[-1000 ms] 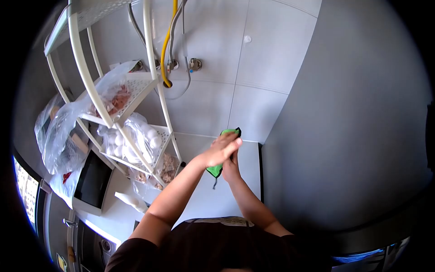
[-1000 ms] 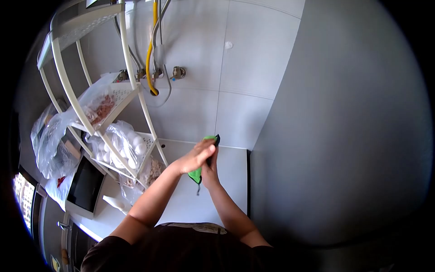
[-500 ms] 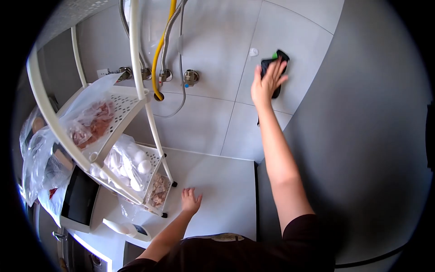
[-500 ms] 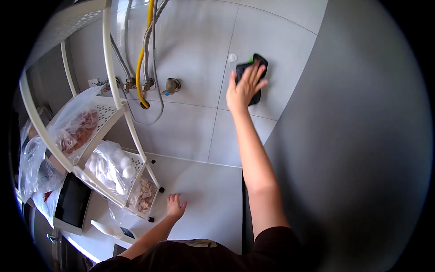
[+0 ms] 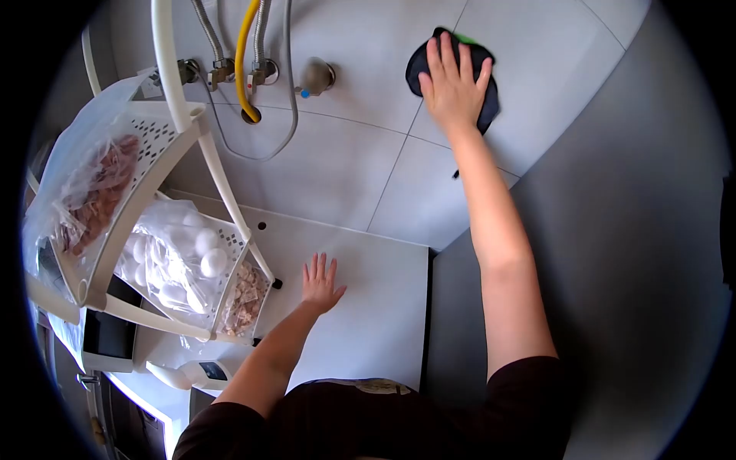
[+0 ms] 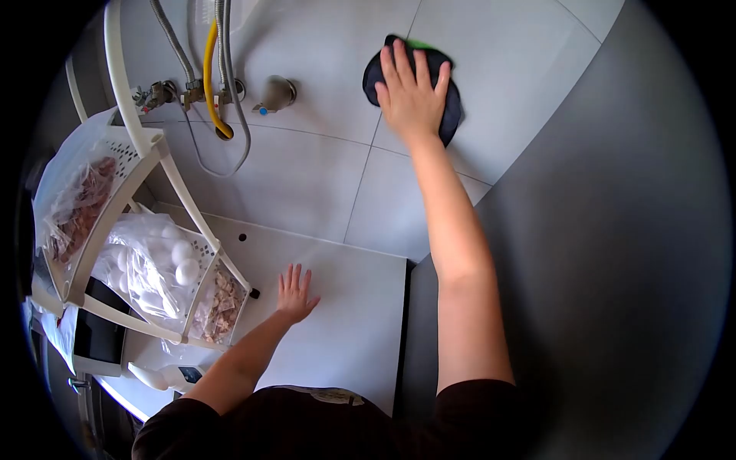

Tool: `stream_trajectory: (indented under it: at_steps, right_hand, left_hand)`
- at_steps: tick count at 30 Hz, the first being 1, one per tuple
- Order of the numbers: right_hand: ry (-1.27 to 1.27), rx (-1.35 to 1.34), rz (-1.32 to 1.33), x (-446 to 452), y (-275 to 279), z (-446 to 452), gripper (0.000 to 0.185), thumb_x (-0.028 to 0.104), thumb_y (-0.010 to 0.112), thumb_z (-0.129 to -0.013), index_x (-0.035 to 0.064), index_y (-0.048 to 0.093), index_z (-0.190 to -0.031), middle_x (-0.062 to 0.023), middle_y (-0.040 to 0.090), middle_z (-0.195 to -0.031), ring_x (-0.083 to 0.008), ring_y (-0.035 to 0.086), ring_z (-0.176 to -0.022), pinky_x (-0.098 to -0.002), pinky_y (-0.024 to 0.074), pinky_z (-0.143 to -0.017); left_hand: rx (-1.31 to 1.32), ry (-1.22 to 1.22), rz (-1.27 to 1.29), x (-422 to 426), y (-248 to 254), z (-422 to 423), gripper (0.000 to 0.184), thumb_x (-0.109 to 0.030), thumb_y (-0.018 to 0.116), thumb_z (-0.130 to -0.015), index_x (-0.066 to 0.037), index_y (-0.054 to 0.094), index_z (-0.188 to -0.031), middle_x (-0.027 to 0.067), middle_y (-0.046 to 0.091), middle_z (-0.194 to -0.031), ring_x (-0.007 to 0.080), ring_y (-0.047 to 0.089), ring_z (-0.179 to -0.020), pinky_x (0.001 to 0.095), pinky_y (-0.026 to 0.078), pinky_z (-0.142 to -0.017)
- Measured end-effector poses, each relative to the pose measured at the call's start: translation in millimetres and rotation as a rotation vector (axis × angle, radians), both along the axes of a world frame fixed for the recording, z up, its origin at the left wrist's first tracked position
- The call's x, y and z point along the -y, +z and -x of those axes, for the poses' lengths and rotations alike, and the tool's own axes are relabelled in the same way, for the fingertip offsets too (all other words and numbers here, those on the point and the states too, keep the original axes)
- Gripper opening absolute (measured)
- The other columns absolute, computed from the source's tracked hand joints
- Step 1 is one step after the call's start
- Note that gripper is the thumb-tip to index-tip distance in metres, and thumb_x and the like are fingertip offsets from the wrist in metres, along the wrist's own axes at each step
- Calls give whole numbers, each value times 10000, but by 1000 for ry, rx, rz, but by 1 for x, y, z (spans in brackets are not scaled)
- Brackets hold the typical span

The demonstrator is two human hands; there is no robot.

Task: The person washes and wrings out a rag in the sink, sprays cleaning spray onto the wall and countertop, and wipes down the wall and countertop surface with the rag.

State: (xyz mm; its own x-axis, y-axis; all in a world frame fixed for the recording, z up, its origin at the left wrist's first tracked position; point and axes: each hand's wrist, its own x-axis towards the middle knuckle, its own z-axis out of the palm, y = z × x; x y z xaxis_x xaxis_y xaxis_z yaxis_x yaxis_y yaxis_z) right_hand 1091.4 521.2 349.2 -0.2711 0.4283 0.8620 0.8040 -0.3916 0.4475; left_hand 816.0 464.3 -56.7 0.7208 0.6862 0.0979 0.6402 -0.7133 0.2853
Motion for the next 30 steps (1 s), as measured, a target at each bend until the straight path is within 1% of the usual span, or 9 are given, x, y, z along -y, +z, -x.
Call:
stream_trajectory:
  at_steps: [3, 6, 11, 13, 15, 21, 25, 29, 30]
  right_hand:
    - [-32, -41, 161, 13, -41, -8, 594, 408, 557, -871, 247, 396, -1419, 54, 349, -1481, -215, 366, -1292, -594, 219, -1067]
    - [-64, 7, 271, 19, -80, -16, 614, 408, 567, -870, 261, 371, -1433, 75, 340, -1480, -194, 374, -1275, -577, 214, -1080]
    - [75, 112, 352, 15, -43, 4, 561, 370, 607, -852, 253, 456, -1379, 80, 385, -1449, -164, 382, -1283, -491, 197, -1120]
    - [104, 160, 281, 5, 5, 21, 569, 367, 611, -846, 253, 453, -1381, 76, 398, -1442, -171, 401, -1266, -498, 217, -1110]
    - [152, 238, 177, -14, 57, 26, 575, 383, 605, -845, 246, 451, -1382, 64, 413, -1437, -175, 409, -1261, -519, 236, -1092]
    - [-22, 162, -240, -6, 161, -17, 576, 433, 542, -878, 218, 424, -1399, 15, 391, -1466, -217, 367, -1318, -607, 210, -1057]
    - [-13, -86, -422, 5, 113, -37, 600, 401, 515, -893, 176, 376, -1432, -28, 340, -1503, -262, 302, -1371, -625, 116, -1083]
    - [-149, 14, 1, 0, 26, 7, 645, 429, 564, -854, 192, 391, -1429, -13, 358, -1486, -243, 348, -1323, -624, 157, -1076]
    - [-51, 84, 132, -9, 14, 17, 642, 421, 583, -844, 196, 406, -1418, 3, 371, -1473, -232, 364, -1305, -609, 171, -1081]
  left_hand:
    - [34, 40, -32, -14, 56, -26, 839, -433, 628, -836, -54, 227, -1469, 236, 151, -1522, 429, 69, -1423, 590, 128, -1117]
    - [410, 38, -183, -38, 141, -63, 898, -269, 726, -761, -26, 218, -1460, 273, 165, -1498, 468, 119, -1396, 580, 188, -1102]
    - [783, 26, -372, -84, 283, -100, 1004, -197, 785, -680, 42, 176, -1442, 317, 196, -1461, 512, 185, -1352, 503, 249, -1104]
    - [879, 87, -322, -93, 293, -108, 1047, -205, 799, -669, 55, 143, -1443, 335, 176, -1459, 514, 186, -1350, 490, 253, -1106]
    - [1001, 492, 151, -108, 280, -124, 1124, -220, 815, -657, 74, 66, -1441, 377, 116, -1452, 504, 169, -1361, 483, 234, -1115]
    - [841, 680, 171, -151, 317, -130, 1306, -308, 866, -601, 99, -62, -1426, 403, 3, -1461, 478, 33, -1402, 461, 98, -1155]
    - [589, 666, 342, -140, 338, -123, 1357, -438, 842, -633, 155, -113, -1393, 409, -26, -1463, 520, -14, -1389, 519, 18, -1152]
    - [599, 693, 406, -151, 326, -134, 1392, -467, 852, -613, 118, -128, -1412, 400, -56, -1469, 498, -36, -1400, 498, 28, -1159]
    - [886, 746, 358, -172, 297, -155, 1335, -507, 800, -664, 92, -115, -1428, 365, -61, -1488, 466, -46, -1411, 475, 39, -1163]
